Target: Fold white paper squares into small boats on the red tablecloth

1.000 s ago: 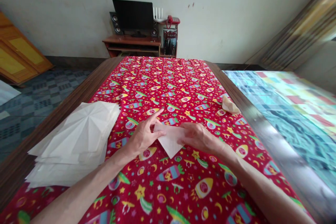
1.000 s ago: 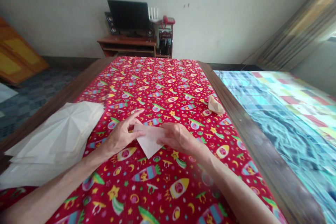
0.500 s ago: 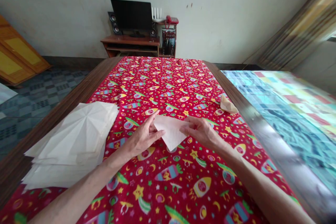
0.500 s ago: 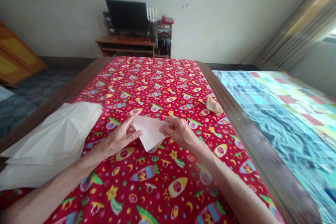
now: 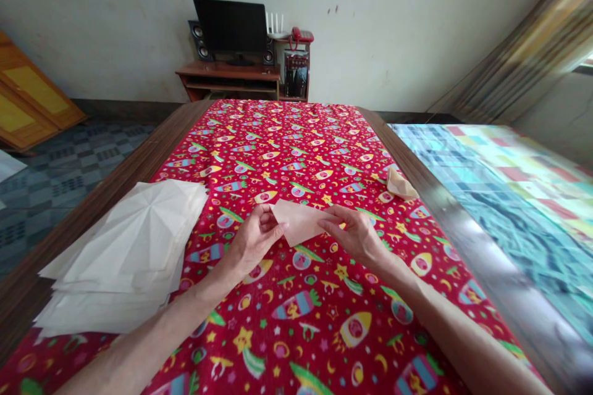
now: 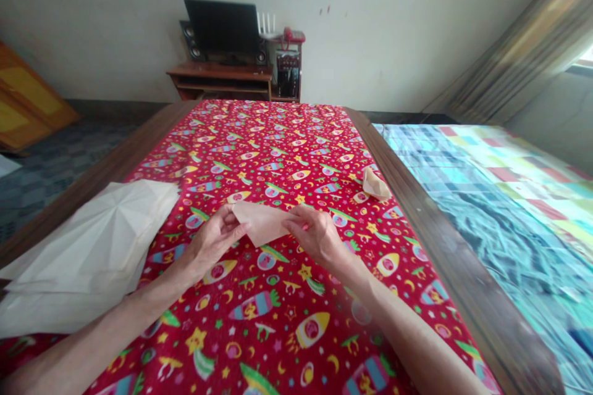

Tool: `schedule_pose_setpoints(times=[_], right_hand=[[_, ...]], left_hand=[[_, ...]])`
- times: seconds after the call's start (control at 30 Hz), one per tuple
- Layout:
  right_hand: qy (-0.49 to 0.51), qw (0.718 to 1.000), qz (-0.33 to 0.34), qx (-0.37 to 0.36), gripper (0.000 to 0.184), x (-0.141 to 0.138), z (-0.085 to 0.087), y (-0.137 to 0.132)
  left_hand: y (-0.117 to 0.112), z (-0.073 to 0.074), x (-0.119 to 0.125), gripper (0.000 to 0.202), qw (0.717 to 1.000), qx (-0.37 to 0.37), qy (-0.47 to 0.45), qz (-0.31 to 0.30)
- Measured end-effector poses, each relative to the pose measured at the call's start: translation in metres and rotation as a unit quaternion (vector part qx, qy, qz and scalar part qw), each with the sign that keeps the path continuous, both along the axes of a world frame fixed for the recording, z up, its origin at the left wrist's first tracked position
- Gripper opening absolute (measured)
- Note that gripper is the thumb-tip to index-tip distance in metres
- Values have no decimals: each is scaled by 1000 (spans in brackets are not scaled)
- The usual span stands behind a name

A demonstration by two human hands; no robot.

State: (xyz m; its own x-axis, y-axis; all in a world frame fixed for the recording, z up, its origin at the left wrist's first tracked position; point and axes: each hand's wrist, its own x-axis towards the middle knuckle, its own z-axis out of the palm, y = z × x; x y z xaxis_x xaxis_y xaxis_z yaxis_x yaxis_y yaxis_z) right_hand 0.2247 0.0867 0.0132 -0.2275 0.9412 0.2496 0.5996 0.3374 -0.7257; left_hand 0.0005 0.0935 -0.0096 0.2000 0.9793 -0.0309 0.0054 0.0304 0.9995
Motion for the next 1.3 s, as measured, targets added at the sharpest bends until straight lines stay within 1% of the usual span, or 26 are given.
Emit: schedule_pose_setpoints(times=[0.13,0.2,0.3,0.37,0.47,0.53,0.6,0.7,0.8,0.87,0.93,0.97,1.1,1.13,1.2,1.3], right_hand=[[29,999,25,-3,18,-6,-4,-5],[40,998,34,-20,19,-6,-8,-4],[34,997,43,-61,19,-1,-16,-1],[36,994,45,-93,24,3,-21,2],[75,987,56,-130,29,7,-24,4],[101,983,71,-137,31,8,-23,4],[124,978,81,-147,40,8,-19,2],[192,958,102,-185,53,9,-13,0],[285,924,123,-224,54,11,-10,0],[336,905,110,-236,53,11,-10,-1],[353,899,99,-238,51,10,-11,-3],[351,900,105,-236,52,8,-10,-4],[376,889,147,-218,71,2,-8,-8],[379,889,144,-213,74,0,-8,-8],[369,898,116,-207,74,-2,-9,-6],[354,912,58,-200,62,-4,-14,-3]], left_hand=[[-5,3,2,41,1000,-9,4,10],[-7,3,2,36,1000,-17,-1,16],[-9,3,3,35,998,-35,-28,34],[-9,1,3,36,997,-48,-39,42],[-10,-1,3,36,995,-66,-63,39],[-10,-3,3,36,992,-72,-96,39],[-11,-3,3,36,989,-71,-120,46],[-12,-1,4,33,990,-59,-106,76],[-12,1,3,32,989,-47,-89,104],[-12,1,3,32,989,-46,-98,105],[-11,-1,2,32,987,-49,-117,100],[-10,-2,2,32,986,-50,-127,99],[-9,-7,2,30,982,-52,-152,99],[-9,-8,3,30,982,-54,-151,102],[-10,-10,3,28,982,-59,-146,106],[-13,-12,4,27,985,-61,-133,87]])
